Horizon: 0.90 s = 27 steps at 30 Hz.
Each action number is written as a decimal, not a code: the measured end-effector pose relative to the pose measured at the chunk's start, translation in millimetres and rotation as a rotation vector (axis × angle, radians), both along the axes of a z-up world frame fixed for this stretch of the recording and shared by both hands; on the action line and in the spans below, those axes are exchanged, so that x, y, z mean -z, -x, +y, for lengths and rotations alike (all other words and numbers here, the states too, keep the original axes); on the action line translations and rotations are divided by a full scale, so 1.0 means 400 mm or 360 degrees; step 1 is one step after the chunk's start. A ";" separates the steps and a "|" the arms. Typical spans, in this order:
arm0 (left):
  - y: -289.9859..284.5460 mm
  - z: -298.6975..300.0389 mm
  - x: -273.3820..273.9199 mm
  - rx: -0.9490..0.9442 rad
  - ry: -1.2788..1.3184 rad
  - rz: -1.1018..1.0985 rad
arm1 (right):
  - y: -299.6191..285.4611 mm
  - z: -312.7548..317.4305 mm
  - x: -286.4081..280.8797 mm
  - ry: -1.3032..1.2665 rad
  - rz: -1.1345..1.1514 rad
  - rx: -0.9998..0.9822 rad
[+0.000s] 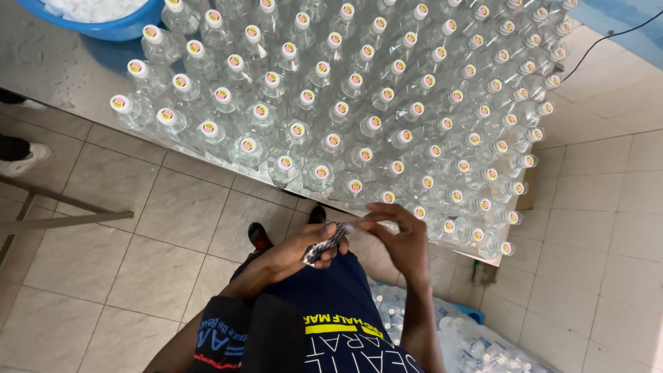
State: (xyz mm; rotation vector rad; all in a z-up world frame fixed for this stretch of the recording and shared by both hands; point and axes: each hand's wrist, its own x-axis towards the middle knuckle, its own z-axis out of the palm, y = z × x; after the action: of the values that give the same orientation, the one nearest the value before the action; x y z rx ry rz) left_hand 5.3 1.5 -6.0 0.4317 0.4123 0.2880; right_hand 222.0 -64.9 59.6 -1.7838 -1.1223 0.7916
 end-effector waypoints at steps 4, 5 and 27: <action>-0.001 0.001 0.017 0.0003 -0.0042 -0.0019 | -0.089 0.015 0.007 0.0027 -0.0053 0.0210; -0.003 0.000 0.023 0.0002 -0.0044 -0.0015 | -0.101 0.028 0.021 0.0025 -0.0048 0.0209; -0.032 0.010 0.095 -0.0169 0.0136 -0.0197 | -0.198 0.001 0.146 -0.0226 -0.0920 -0.0465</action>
State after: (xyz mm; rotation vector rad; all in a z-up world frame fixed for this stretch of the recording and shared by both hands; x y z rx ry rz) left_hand 18.3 5.5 -44.0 0.3072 0.3258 0.3969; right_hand 301.2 -64.6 1.3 -1.7978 -1.7988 0.3413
